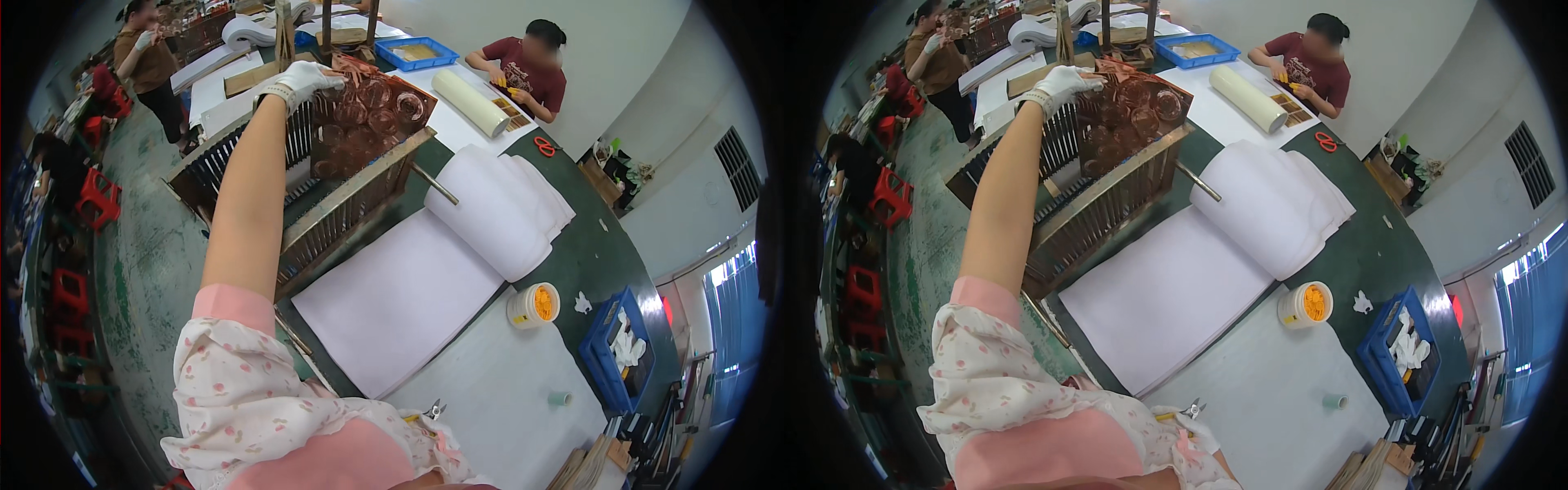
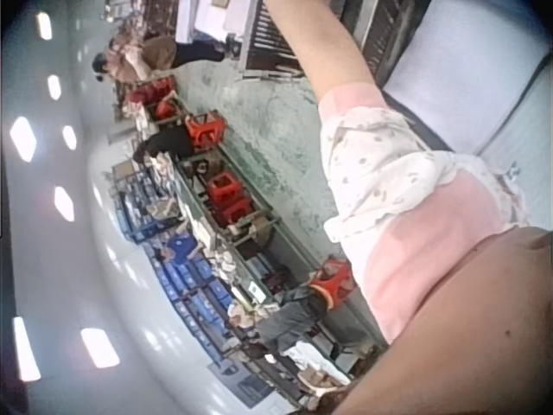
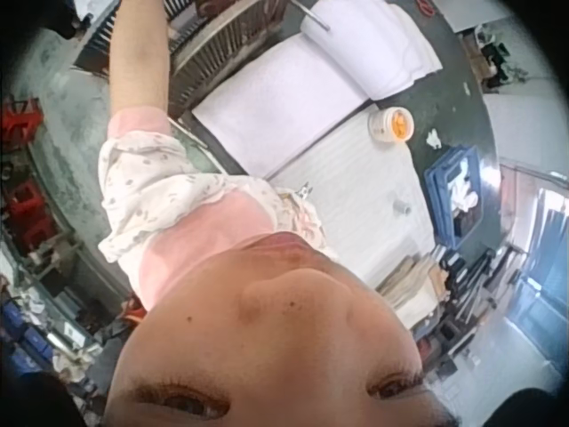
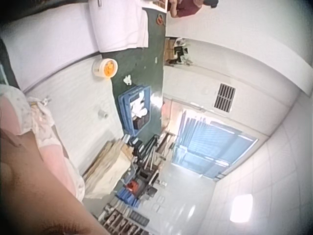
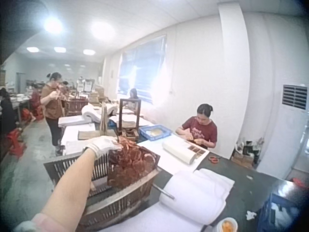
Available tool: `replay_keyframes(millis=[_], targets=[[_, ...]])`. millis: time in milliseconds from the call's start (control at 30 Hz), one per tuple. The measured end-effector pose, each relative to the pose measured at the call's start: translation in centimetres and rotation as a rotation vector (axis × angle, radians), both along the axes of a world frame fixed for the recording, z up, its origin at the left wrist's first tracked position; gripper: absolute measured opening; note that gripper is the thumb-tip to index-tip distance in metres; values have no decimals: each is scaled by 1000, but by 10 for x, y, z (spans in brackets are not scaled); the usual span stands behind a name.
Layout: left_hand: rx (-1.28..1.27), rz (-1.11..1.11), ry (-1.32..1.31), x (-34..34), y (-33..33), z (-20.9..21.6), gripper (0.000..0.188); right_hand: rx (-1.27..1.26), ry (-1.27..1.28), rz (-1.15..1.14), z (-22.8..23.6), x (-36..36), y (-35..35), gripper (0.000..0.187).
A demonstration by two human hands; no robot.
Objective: The person uses pliers to punch out circular copper shapes from a larger copper sheet. They repeatedly pick up the sheet, use the pliers to separate the circles, and place the finished sheets onto a wooden rack. The process involves handling the copper sheet and the pliers with gloved hands.
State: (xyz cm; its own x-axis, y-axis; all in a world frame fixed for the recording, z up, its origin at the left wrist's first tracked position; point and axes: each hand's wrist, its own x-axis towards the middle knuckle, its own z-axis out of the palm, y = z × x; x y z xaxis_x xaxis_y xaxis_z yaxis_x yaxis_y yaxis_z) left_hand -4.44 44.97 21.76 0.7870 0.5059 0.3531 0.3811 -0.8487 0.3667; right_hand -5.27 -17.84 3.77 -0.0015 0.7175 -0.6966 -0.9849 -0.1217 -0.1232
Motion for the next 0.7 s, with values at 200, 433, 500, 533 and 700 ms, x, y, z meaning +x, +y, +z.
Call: replay_keyframes(millis=[200,433,500,533,700], targets=[[-260,8,-288,-19,-26,32,30,-22,-62,38,1,-4,2,44],[-152,43,-306,-54,-6,89,35,19,-288,148,9,-20,5,34],[-505,-177,-704,-62,-15,107,31,112,-401,185,8,-20,6,27],[-568,-247,-795,-52,-51,124,21,77,-467,185,6,-21,3,29],[-291,-351,-806,-61,-102,200,26,367,-440,63,-16,-12,-6,35]])
